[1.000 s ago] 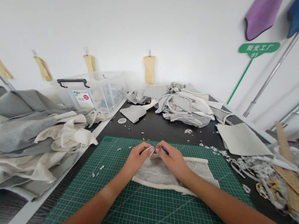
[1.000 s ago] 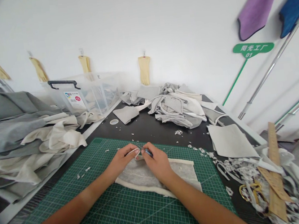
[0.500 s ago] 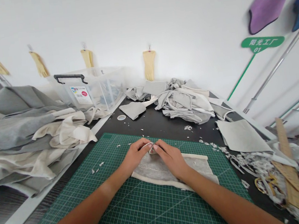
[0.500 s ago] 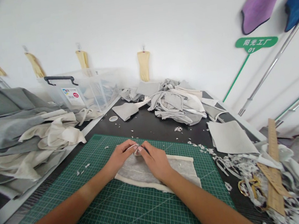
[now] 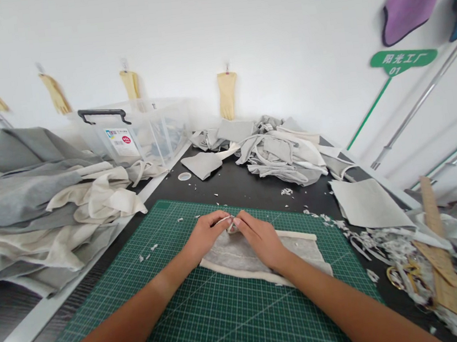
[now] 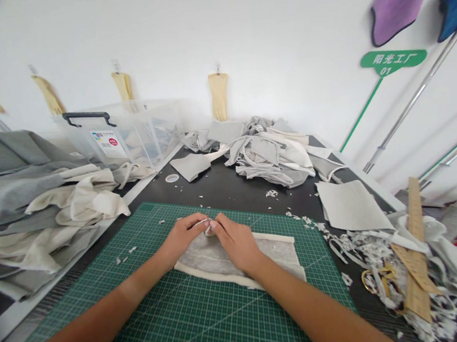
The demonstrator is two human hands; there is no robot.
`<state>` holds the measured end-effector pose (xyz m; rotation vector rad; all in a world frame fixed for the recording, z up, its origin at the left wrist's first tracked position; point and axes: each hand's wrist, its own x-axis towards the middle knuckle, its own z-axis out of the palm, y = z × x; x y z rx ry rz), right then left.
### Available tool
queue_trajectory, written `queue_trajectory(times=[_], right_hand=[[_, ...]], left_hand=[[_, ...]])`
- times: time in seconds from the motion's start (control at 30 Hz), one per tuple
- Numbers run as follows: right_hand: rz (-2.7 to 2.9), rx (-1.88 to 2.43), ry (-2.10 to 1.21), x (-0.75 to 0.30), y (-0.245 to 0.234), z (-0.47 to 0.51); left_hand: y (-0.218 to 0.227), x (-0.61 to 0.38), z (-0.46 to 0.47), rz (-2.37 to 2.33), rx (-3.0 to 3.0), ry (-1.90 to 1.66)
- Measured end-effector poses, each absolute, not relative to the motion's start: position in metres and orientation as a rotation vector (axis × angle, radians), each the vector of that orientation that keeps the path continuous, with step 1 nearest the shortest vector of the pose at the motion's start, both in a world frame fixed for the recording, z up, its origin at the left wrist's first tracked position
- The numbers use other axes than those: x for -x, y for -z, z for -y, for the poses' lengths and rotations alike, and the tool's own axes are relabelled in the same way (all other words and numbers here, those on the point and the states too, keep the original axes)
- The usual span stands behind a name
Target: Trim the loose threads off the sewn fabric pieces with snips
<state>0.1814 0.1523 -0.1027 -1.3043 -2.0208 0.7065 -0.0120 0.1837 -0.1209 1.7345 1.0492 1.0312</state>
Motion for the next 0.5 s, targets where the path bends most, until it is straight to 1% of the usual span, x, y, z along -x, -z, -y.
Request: queue_trajectory(times=[0.5], right_hand=[[2.029, 1.261, -0.763, -0.1827, 0.1048, -0.1533]], left_hand=[[0.1231, 0.0133, -0.1837, -1.006, -1.679, -1.040]])
